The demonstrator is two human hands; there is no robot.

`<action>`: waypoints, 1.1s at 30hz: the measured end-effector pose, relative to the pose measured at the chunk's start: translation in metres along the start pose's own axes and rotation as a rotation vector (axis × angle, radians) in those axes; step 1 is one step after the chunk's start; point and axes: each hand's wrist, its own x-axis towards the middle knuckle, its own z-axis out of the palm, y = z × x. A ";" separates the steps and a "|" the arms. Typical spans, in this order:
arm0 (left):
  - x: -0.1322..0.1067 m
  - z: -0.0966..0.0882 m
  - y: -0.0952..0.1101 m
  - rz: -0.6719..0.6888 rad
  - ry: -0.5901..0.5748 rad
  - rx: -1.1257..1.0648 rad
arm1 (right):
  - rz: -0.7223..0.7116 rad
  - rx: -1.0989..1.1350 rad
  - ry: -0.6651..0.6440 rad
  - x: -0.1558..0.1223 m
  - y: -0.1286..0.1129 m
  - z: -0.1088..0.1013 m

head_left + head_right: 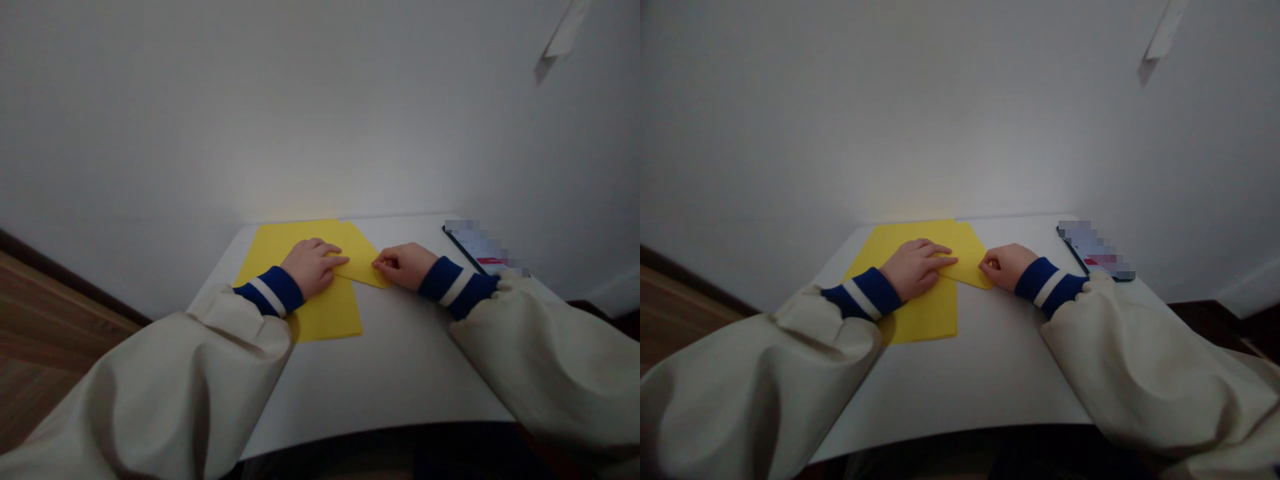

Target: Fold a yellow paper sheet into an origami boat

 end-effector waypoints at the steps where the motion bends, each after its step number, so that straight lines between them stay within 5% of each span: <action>1: 0.000 0.000 0.000 -0.020 0.003 0.010 | -0.049 0.015 -0.015 0.000 0.000 0.000; 8: 0.002 0.010 -0.004 -0.027 -0.033 -0.034 | -0.398 -0.018 0.160 0.005 0.018 0.012; 15: 0.004 0.011 -0.006 -0.065 -0.083 -0.033 | -0.362 -0.083 0.065 -0.001 0.005 0.008; 21: 0.002 0.009 -0.005 -0.206 -0.002 0.049 | -0.538 0.088 0.013 -0.005 -0.009 0.001; 26: 0.003 0.010 -0.003 -0.094 -0.093 0.025 | -0.429 0.041 0.127 -0.002 0.008 0.015; 33: 0.004 0.007 -0.005 0.002 -0.195 -0.045 | -0.473 0.011 -0.016 -0.003 0.010 0.006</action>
